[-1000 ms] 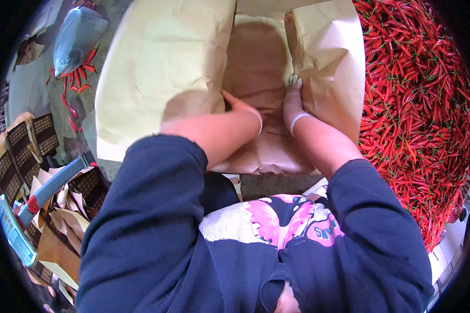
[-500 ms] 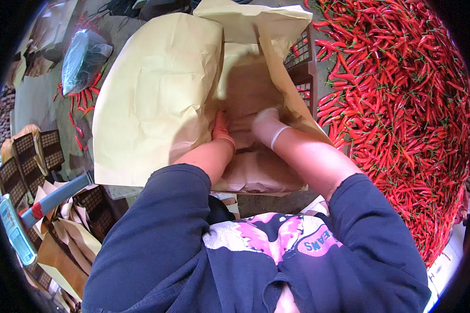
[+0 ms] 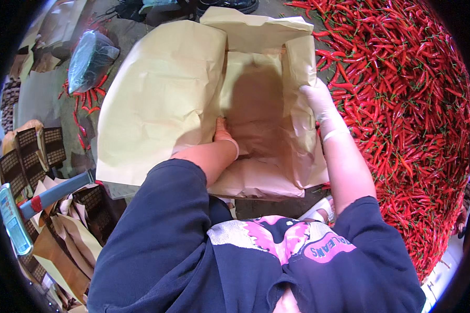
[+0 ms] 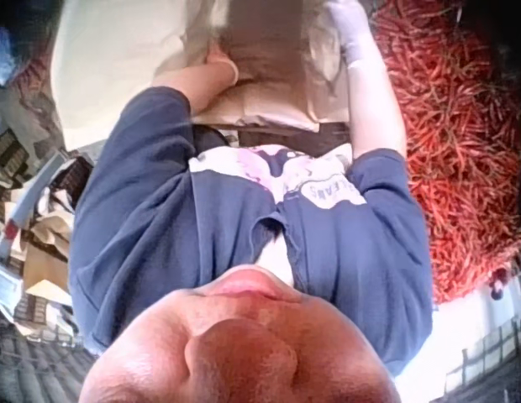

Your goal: The person sorts red chili peppers from a large pile on the floor and places them into a brown paper bag. They repeatedly scoop handfuls of peppers and transfer them into the bag, occasionally adjusting the bag's position.

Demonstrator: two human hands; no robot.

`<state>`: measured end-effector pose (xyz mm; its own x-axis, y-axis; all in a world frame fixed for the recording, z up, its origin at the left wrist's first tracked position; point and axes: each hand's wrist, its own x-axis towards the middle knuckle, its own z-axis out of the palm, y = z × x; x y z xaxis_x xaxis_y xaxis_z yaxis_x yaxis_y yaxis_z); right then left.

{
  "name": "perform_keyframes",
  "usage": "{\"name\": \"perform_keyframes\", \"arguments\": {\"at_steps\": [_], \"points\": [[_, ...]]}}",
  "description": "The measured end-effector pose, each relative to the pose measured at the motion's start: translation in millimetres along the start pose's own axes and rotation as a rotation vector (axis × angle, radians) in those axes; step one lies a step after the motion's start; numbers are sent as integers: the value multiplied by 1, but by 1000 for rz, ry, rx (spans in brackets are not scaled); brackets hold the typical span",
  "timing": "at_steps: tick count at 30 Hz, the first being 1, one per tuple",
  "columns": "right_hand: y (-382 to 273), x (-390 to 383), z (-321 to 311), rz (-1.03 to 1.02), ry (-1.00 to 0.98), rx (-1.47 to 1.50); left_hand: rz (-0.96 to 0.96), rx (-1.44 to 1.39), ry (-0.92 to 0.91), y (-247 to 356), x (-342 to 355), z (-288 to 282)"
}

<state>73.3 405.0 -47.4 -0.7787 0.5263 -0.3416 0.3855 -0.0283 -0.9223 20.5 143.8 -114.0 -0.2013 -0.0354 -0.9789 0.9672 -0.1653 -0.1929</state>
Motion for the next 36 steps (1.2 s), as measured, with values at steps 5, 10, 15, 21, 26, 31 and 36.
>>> {"name": "perform_keyframes", "arguments": {"at_steps": [5,10,15,21,26,31,36], "points": [[3,-5,-4,46,68,107,-165,-255,695,-54,-94,-9],[-3,-2,3,36,83,59,-576,-804,940,-129,-135,27],[7,3,7,27,60,150,-78,-1731,1367,-145,-77,71],[10,2,-1,19,158,124,399,-2173,1395,-95,-65,102],[-5,-4,8,9,203,105,946,-2249,702,6,-68,194],[-11,-3,16,42,227,157,758,-1667,942,29,-46,233],[-3,-7,23,-12,338,223,427,-2583,488,-78,-90,207]]}}
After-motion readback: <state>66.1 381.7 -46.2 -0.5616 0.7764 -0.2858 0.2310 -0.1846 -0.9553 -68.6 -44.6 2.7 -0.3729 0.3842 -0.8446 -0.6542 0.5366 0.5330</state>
